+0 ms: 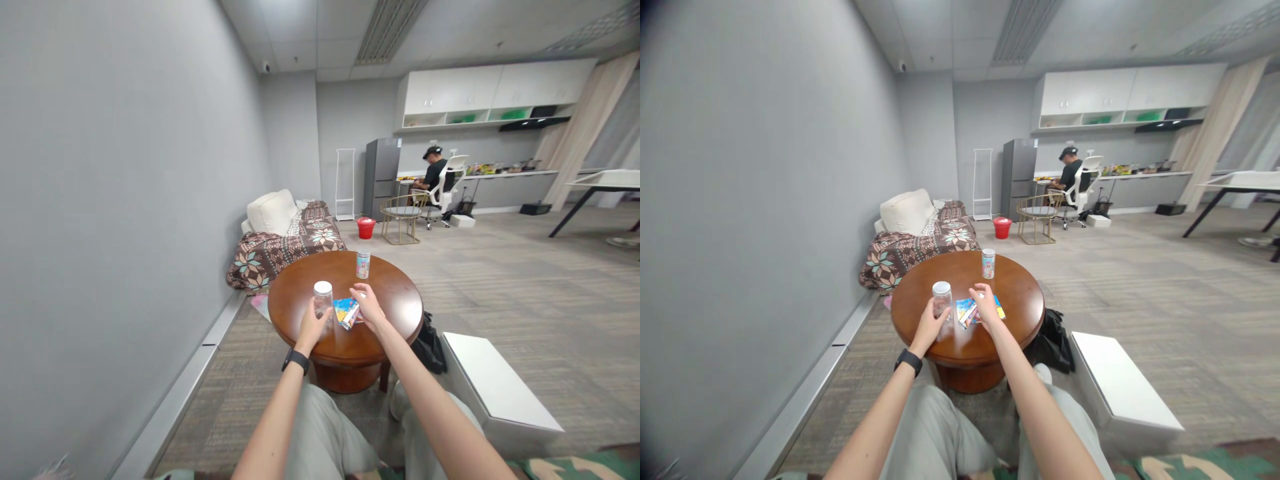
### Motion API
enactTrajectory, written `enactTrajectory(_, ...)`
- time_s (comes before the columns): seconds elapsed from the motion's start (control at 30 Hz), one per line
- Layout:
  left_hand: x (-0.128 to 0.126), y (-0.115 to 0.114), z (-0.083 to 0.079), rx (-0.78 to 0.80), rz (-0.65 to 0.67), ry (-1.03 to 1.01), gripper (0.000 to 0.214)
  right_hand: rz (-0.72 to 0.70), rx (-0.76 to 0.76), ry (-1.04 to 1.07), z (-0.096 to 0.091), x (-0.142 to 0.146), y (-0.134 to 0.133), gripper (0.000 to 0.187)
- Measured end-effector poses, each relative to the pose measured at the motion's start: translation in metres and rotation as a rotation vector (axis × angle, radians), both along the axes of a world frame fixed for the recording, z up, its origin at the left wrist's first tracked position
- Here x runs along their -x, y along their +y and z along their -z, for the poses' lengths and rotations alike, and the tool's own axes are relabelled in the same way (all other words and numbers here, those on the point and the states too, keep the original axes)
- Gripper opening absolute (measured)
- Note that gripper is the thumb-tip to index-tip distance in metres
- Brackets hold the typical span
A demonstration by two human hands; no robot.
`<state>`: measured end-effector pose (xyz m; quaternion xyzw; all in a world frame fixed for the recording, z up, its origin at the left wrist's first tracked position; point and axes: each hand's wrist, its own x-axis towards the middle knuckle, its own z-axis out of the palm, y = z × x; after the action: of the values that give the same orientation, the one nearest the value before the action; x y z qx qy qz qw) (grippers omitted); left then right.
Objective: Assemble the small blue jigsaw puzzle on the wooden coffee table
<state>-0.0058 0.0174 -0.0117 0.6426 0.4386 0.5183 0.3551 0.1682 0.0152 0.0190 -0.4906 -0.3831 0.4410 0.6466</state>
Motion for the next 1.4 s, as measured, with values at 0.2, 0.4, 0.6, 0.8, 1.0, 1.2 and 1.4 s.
enactTrajectory(0.2,-0.001,-0.001,0.000,-0.055,-0.005,0.057,0.048,0.030,-0.222,-0.098,-0.010,0.011,0.005,0.033)
enactTrajectory(0.4,0.003,-0.021,-0.002,-0.353,-0.311,0.123,0.022,-0.006,-0.363,-0.182,-0.018,0.015,-0.004,0.028)
enactTrajectory(0.6,-0.005,-0.053,-0.018,-0.210,-0.160,0.081,0.015,-0.100,-0.327,-0.232,-0.017,0.009,-0.021,0.029)
enactTrajectory(0.8,-0.019,-0.031,-0.026,0.303,0.579,-0.029,0.040,-0.194,-0.348,-0.219,-0.021,0.008,-0.025,0.030)
enactTrajectory(1.0,-0.020,-0.020,-0.019,0.358,0.563,-0.068,0.038,-0.131,-0.319,-0.248,-0.020,0.020,-0.024,0.025)
enactTrajectory(1.2,-0.011,-0.036,-0.031,0.175,0.323,0.069,0.035,-0.144,-0.361,-0.411,-0.025,0.041,-0.031,0.020)
enactTrajectory(1.4,0.011,-0.037,-0.030,0.043,-0.017,0.055,0.021,0.003,-0.409,-0.585,-0.039,0.042,-0.026,0.029)
